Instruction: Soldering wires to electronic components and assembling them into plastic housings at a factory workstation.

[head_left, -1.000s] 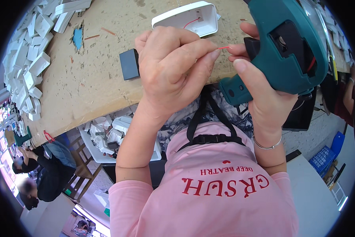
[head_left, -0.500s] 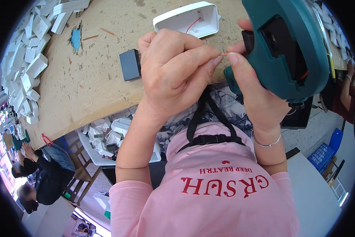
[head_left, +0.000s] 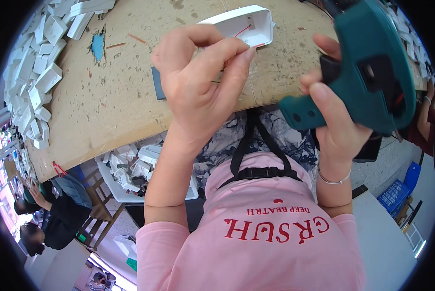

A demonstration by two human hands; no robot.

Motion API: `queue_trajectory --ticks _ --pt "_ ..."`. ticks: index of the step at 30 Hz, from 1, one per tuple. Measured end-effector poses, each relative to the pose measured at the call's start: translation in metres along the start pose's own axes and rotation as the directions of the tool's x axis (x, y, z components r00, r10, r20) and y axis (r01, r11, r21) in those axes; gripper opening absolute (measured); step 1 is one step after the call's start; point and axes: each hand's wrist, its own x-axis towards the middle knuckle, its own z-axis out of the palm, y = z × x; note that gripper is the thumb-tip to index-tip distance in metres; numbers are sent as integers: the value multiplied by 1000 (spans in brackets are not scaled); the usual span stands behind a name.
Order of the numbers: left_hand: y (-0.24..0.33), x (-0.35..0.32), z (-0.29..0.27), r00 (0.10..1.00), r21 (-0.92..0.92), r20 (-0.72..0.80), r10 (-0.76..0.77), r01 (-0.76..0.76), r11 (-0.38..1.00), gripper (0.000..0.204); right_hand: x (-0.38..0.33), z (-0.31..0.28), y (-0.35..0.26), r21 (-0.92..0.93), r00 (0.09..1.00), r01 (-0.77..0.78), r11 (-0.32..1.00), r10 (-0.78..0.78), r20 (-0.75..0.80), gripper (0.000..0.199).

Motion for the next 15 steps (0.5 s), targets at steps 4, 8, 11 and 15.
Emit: queue_trajectory --ticks 4,8,11,15 --pt "3 10 4 995 369 30 97 -102 924 10 -22 -19 -1 69 1000 -17 997 17 2 60" --pt "4 18 11 986 453 124 112 -157 877 11 -50 -42 -5 30 984 -177 984 178 -3 64" --pt "0 20 13 980 443 172 102 -169 881 12 -67 -55 -9 -74 950 -310 948 312 9 65" --pt "-34 25 49 962 79 -154 226 -216 973 11 -78 -64 -3 -89 905 -392 916 401 142 58"
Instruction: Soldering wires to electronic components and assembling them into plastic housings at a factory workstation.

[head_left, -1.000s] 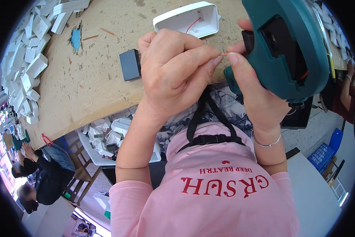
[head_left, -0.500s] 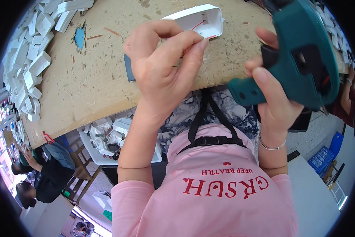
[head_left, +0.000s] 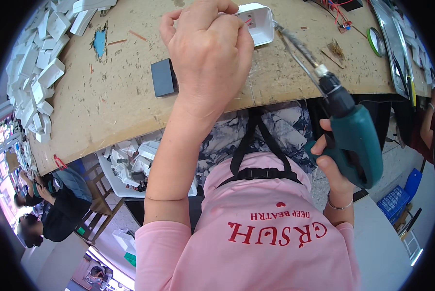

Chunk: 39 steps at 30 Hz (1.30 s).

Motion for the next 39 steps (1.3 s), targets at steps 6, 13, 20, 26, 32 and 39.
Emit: queue_trajectory --ticks 6,13,20,26,32,39 --pt "21 11 -12 1000 -25 2 -5 5 1000 10 14 3 2 41 996 37 999 -40 76 29" --pt "-11 -3 14 944 -194 -290 159 -221 956 9 24 6 4 -16 997 68 998 -67 49 23" --pt "-8 -8 8 980 -229 -187 65 -108 967 7 30 6 3 -40 994 100 994 -98 40 20" --pt "-10 -3 14 948 -195 -273 166 -223 955 7 33 8 4 -37 994 98 994 -100 -44 31" --pt "-10 -4 13 949 -146 -255 184 -226 963 8 33 2 7 -158 995 96 983 -96 2 39" --pt "-11 -3 15 936 -141 -286 203 -251 958 8 36 0 10 -196 996 84 977 -83 12 41"
